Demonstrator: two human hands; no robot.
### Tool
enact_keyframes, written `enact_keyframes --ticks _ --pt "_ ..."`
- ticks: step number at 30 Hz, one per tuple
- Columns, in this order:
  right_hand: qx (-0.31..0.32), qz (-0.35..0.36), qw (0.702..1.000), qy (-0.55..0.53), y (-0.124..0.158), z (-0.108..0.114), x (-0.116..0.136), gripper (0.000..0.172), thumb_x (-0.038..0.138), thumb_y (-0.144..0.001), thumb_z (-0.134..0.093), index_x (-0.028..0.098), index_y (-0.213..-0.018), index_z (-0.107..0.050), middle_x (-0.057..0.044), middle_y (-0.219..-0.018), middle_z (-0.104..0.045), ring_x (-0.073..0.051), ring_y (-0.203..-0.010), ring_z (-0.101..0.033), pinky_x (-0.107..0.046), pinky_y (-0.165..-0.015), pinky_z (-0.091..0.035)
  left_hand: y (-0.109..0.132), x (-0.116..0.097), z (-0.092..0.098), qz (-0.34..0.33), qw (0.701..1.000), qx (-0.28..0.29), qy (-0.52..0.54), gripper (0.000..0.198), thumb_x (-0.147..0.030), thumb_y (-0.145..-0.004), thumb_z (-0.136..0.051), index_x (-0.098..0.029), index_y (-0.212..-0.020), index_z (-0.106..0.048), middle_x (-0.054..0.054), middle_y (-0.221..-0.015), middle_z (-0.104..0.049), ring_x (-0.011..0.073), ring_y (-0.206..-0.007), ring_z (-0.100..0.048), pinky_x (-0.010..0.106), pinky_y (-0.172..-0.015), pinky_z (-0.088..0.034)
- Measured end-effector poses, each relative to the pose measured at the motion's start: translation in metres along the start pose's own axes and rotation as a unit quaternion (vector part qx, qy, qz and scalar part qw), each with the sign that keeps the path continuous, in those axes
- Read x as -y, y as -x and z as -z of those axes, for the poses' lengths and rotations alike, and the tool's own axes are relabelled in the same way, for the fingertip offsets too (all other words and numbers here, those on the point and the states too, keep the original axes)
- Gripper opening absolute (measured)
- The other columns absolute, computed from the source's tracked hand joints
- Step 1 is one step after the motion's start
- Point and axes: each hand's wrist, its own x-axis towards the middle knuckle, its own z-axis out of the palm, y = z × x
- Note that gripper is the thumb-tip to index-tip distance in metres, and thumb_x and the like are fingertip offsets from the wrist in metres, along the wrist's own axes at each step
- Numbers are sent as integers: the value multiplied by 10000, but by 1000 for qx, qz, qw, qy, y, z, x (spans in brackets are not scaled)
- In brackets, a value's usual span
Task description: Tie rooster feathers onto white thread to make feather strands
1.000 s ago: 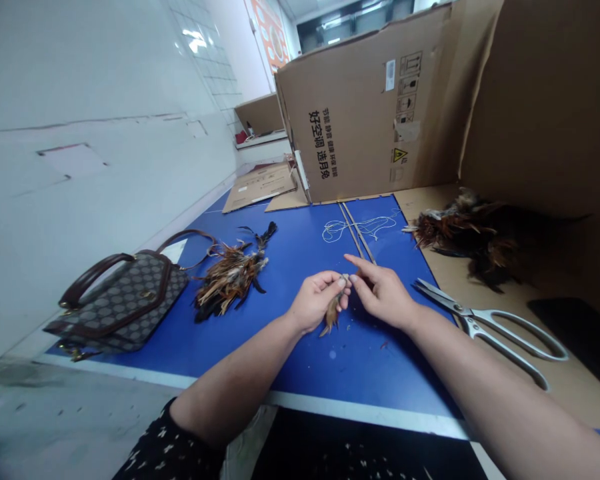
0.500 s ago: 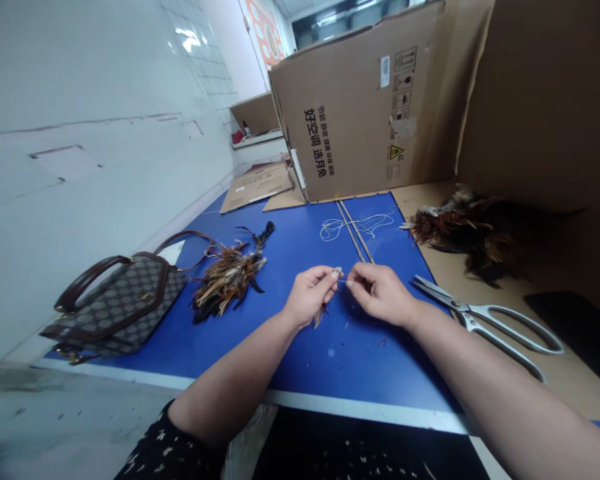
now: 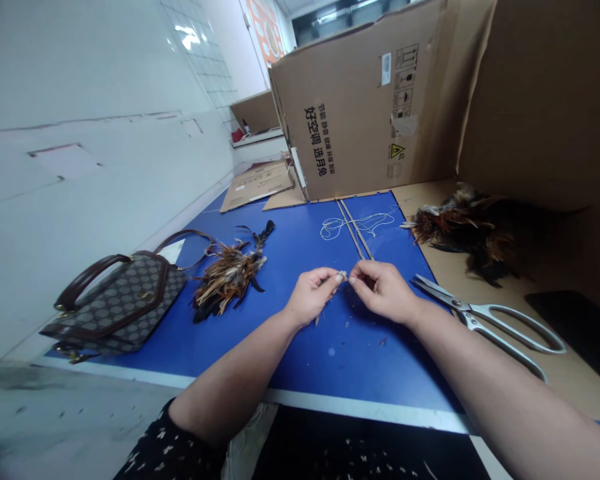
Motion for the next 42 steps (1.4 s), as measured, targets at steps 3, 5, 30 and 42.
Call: enact_keyframes --ticks 3,5,30,42 --pt "6 -7 1000 5 1 1 -1 215 355 -950 -600 187 -834 -665 -2 -647 -598 -142 -586 -502 -267 -589 -408 1 1 1 -24 999 4 -45 322 -443 -889 -669 -132 -895 -749 8 -674 -609 105 -597 -446 242 -586 -355" --pt "12 -9 1000 13 2 2 -2 213 361 -945 -605 191 -835 -673 7 -613 -582 -137 -557 -485 -265 -570 -391 0 5 2 -43 995 7 -85 314 -426 -914 -634 -135 -895 -752 25 -728 -648 118 -624 -470 250 -607 -369" --pt "32 -50 989 -135 1 -1 2 282 420 -1003 -589 176 -872 -645 -13 -767 -590 -149 -715 -514 -276 -694 -430 -3 -2 0 -5 984 54 170 384 -492 -854 -745 -119 -911 -672 -30 -662 -527 50 -485 -431 212 -483 -298" --pt "87 75 991 71 4 -7 1 163 275 -1019 -500 205 -915 -605 -36 -770 -605 -181 -702 -573 -299 -704 -454 -2 7 -2 -6 997 -11 -77 335 -477 -869 -657 -152 -788 -661 -45 -583 -485 75 -509 -341 230 -503 -263"
